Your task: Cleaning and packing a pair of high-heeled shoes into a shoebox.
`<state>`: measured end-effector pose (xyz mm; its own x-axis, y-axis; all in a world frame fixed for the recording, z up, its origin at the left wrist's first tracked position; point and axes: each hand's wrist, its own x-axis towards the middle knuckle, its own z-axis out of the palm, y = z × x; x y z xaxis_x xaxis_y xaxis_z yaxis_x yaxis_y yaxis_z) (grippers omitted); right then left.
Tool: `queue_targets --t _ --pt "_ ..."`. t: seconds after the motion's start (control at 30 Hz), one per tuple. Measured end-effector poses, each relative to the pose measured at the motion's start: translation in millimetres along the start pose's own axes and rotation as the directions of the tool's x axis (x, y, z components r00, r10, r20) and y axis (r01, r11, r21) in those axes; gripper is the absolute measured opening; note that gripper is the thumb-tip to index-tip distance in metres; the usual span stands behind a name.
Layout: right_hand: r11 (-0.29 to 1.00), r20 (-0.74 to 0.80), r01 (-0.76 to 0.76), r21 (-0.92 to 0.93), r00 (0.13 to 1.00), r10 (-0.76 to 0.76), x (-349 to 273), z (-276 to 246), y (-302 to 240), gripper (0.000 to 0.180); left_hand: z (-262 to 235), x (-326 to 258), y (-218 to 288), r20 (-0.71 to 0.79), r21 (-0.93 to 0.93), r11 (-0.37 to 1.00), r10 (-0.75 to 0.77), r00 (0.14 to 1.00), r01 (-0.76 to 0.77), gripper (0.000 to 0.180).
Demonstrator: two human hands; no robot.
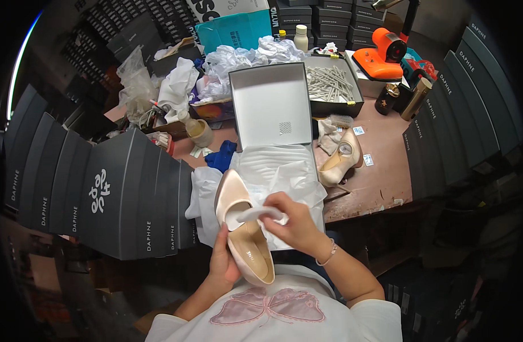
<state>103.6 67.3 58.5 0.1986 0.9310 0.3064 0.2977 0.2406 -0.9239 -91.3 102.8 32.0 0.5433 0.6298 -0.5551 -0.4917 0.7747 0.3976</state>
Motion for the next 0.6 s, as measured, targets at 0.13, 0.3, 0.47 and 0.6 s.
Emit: queue_targets --t 0.13,0.3,0.47,0.6 --pt "0.979 0.011 0.165 -0.124 0.986 -0.165 0 9 -4 0.028 -4 -6 -5 0.046 0.361 0.906 0.219 0.975 -0.221 0.051" --pt "0.942 -0.178 0.144 0.302 0.980 -0.093 34 15 -16 0.016 -11 -8 19 0.185 0.428 0.901 -0.010 0.983 -0.072 0.052" --pt "0.928 -0.009 0.006 0.373 1.000 -0.003 66 32 -8 0.014 -1 -12 27 0.211 0.546 0.830 -0.001 0.977 -0.117 0.061" --pt "0.918 0.023 0.029 0.395 0.999 -0.042 56 44 -26 0.014 -17 -8 29 0.311 0.652 0.641 0.262 0.914 -0.405 0.082"
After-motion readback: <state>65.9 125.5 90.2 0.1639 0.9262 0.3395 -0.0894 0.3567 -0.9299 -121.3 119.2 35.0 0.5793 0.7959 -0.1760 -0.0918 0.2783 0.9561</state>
